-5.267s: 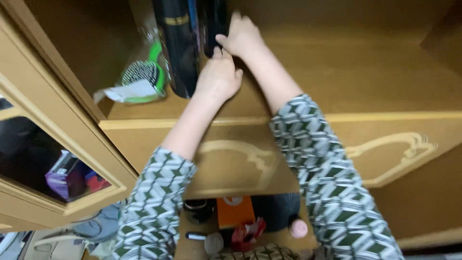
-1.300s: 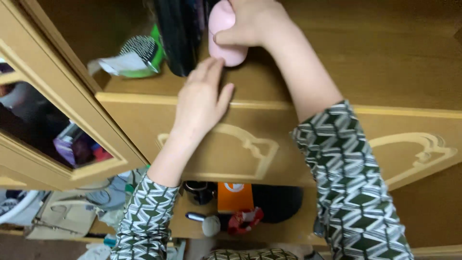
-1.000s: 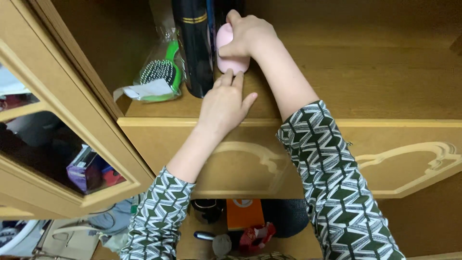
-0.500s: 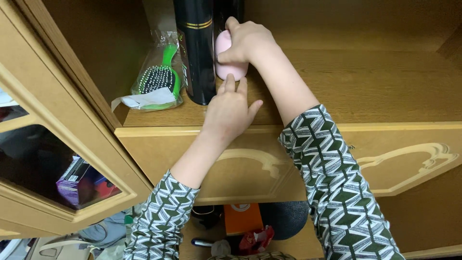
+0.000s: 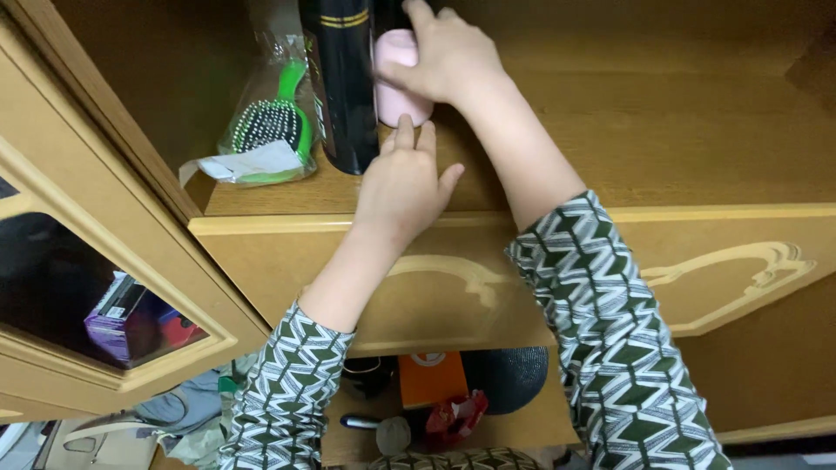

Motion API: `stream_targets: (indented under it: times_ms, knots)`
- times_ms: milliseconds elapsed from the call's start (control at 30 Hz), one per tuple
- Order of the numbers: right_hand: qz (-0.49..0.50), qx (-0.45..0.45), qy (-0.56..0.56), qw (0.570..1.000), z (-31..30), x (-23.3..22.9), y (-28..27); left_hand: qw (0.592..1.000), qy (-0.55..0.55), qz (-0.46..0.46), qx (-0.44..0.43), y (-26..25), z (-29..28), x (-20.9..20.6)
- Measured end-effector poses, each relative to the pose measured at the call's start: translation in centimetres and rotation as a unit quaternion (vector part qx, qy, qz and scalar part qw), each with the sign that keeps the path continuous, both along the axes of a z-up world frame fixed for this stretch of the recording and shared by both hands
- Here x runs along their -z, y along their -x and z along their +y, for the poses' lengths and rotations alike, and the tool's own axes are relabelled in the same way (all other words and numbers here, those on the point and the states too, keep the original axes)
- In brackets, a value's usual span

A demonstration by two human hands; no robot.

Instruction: The person organizes items in a wooden cabinet, closes and locks the cabinet door with a key, then sprays a blue liquid from a bottle onto a white cloth and wipes the exterior surface of the cabinet before placing various personal care and food items inside.

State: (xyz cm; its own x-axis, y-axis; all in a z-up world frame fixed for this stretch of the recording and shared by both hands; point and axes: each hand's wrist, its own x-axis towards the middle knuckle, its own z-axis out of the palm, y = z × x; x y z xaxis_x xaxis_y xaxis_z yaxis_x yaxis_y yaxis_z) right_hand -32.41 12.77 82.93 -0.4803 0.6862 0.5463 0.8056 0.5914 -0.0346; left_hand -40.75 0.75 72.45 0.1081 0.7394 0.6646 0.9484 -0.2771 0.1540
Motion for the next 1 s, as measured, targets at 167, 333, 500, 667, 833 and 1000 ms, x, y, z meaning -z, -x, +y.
stream_targets:
  times_ms: [167, 333, 500, 667, 833, 1000]
  knots:
    - [0.02, -0.003, -0.094, 0.995, -7.8, -0.3, -4.9, 0.993, -0.106, -0.03, 0.037, -0.6, -3.0, -0.5]
    - [0.106, -0.159, -0.158, 0.969, -17.3, 5.0, -13.2, 0.954, -0.236, -0.002, 0.184, -1.1, -8.1, 3.3]
    - [0.174, -0.109, 0.109, 0.973, -22.6, 15.6, -21.9, 0.935, -0.193, -0.016, 0.296, -0.6, -10.6, 14.7]
    - [0.248, -0.059, 0.22, 0.941, -23.3, 28.9, -26.4, 0.945, -0.047, -0.106, 0.306, 0.6, -12.8, 26.7]
    - [0.336, 0.056, 0.343, 0.875, -24.3, 42.4, -28.1, 0.956, 0.06, -0.163, 0.235, 0.2, -16.3, 34.9]
    - [0.295, 0.101, 0.429, 0.848, -25.4, 49.8, -30.2, 0.957, 0.137, -0.178, 0.182, -2.8, -19.6, 38.8]
